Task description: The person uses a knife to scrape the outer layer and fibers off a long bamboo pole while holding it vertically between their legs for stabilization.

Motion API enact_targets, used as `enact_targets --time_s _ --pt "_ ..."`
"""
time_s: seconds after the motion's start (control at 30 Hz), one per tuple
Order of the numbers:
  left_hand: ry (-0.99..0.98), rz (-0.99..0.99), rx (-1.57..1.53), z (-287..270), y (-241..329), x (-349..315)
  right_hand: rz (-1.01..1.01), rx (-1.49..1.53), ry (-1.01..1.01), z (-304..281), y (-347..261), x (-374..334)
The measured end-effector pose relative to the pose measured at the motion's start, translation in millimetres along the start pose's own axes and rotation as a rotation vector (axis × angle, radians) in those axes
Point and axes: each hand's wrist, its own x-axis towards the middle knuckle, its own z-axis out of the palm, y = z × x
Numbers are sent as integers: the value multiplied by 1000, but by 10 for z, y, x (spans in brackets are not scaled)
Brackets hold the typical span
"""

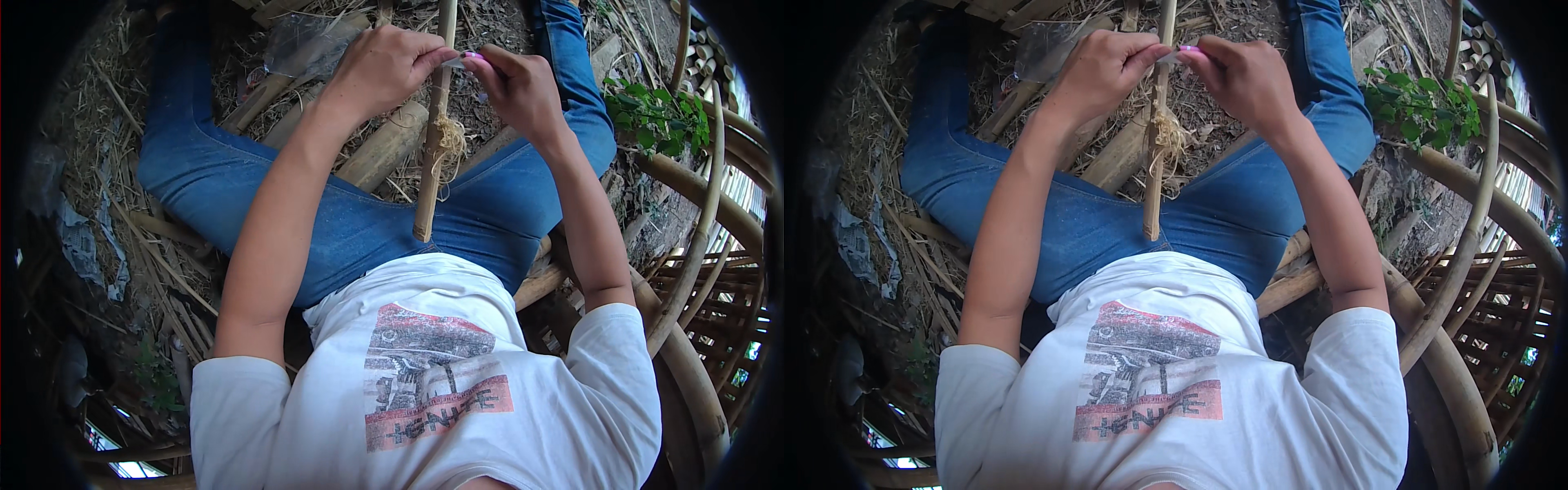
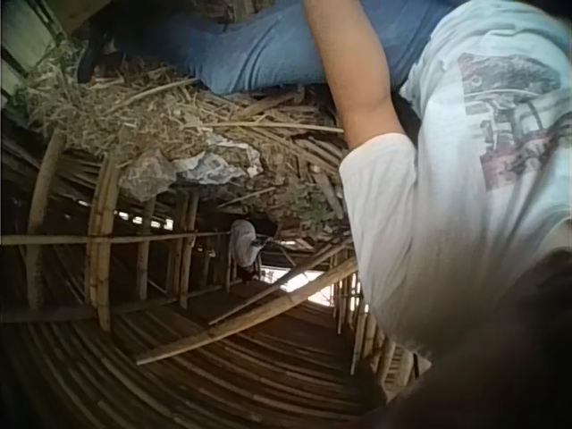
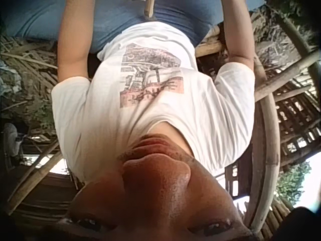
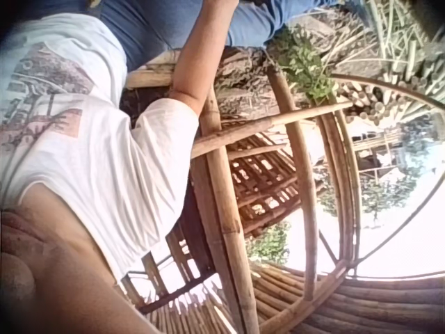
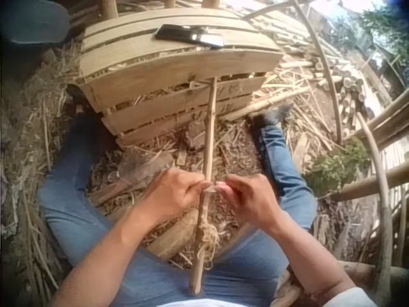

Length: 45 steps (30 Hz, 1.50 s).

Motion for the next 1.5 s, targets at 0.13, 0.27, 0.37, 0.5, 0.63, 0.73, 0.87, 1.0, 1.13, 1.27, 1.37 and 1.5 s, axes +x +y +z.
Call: enact_targets --time_s 0.13,0.27,0.37,0.5,0.63,0.73,0.87,1.0,1.13,1.27,1.37,1.5 --pt "24 18 -12 -107 -104 306 -85 -34 51 -25 148 309" --pt "-62 -66 17 -297 -15 533 -52 -14 -63 -236 103 550" --pt "-179 -156 93 -415 32 597 73 37 -227 -401 -6 647" --pt "-234 -30 -28 -361 -105 627 146 139 -387 -465 12 667" --pt "-248 1 -232 -264 -175 472 42 212 -463 -463 69 641" --pt "-305 -41 -139 -293 -149 445 -36 215 -384 -374 115 634" --pt "-227 21 -237 -218 -162 423 -27 185 -434 -452 30 639" --pt "-170 78 -249 -142 -177 389 -138 111 -243 -349 67 486" --pt "-189 86 -225 -94 -194 425 -161 95 -140 -169 270 388" --pt "-245 38 -173 -40 -226 375 -163 42 -217 -188 306 359" --pt "-100 157 -232 82 -287 259 -172 13 -288 -208 268 342" --pt "-135 20 -177 94 -264 179 -211 38 -232 -157 231 242"
